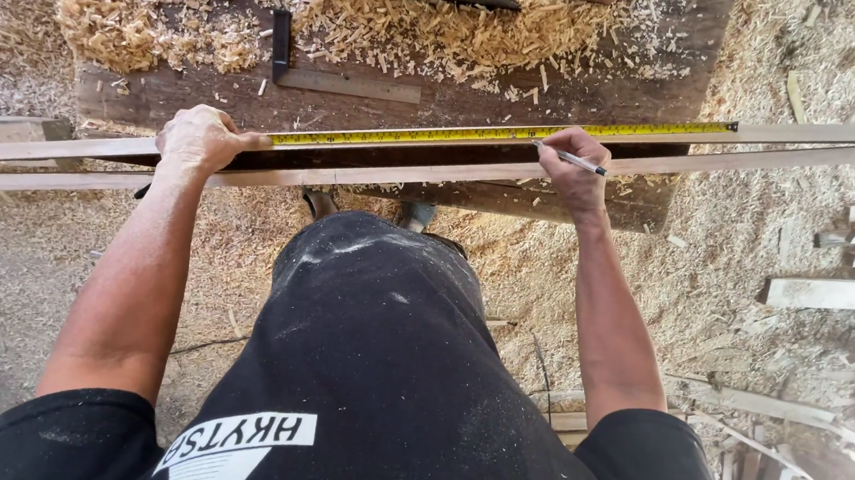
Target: The recorder uses a tape measure, square, and pencil to mark measurements on long wooden planks in a workshop.
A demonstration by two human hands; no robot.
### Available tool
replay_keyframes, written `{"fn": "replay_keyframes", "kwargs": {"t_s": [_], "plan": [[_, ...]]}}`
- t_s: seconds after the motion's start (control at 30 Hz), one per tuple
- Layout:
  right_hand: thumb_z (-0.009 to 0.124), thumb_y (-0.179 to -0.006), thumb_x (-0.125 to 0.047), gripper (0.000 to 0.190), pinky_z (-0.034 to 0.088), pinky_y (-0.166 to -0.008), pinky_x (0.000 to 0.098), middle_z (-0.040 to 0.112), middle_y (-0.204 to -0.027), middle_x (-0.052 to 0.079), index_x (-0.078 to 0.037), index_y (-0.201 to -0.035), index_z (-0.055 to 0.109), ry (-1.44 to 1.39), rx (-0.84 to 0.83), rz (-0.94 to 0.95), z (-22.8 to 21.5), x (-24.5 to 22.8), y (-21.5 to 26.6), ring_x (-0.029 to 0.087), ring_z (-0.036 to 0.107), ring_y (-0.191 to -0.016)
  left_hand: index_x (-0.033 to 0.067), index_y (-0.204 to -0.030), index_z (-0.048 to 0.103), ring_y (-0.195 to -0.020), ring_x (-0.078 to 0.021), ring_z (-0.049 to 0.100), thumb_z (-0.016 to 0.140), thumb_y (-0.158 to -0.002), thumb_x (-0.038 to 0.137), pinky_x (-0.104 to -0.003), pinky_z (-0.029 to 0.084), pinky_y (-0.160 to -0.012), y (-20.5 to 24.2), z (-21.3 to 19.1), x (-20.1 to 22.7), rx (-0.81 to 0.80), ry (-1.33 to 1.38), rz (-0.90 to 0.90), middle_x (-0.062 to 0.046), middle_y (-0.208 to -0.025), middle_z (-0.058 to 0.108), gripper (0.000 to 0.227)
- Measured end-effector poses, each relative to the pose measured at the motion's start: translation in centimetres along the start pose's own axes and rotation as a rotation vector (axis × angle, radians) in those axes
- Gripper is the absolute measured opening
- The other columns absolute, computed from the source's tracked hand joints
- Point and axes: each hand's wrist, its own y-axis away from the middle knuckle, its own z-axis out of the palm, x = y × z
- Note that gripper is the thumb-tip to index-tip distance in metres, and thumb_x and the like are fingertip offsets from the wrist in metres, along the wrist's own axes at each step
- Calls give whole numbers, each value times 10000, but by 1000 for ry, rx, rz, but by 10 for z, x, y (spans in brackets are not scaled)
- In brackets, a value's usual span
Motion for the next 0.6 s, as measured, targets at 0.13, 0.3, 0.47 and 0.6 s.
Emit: {"fn": "replay_keyframes", "kwargs": {"t_s": [0.13, 0.3, 0.47, 0.6], "plan": [[744, -942, -14, 27, 630, -592, 191, 748, -835, 55, -37, -951, 734, 38, 75, -40, 7, 13, 0, 69, 715, -696, 200, -1076, 836, -1036, -289, 725, 789, -755, 751, -474, 536, -934, -2, 3, -2, 15, -18, 15, -102, -1052, 793, 639], [751, -951, -34, 28, 618, -563, 192, 741, -822, 50, -50, -941, 730, 41, 61, -13, 7, 12, 2, 62, 696, -666, 201, -1077, 837, -1027, -281, 729, 786, -753, 749, -473, 538, -928, 0, 4, -1, 2, -18, 3, -97, -1048, 794, 638], [756, -952, -31, 31, 636, -603, 204, 753, -847, 43, -54, -957, 736, 36, 72, -39, 6, 12, 1, 58, 712, -701, 206, -1079, 836, -1017, -270, 730, 790, -740, 748, -467, 535, -930, -1, 3, -1, -8, -9, 2, -85, -1041, 795, 640], [747, -944, -32, 51, 599, -546, 215, 731, -786, 49, -55, -907, 721, 74, 54, 6, 4, 18, -1, 71, 669, -643, 198, -1075, 836, -1017, -279, 727, 793, -745, 753, -472, 541, -920, -1, 3, 0, 3, -22, 4, -93, -1035, 793, 647]]}}
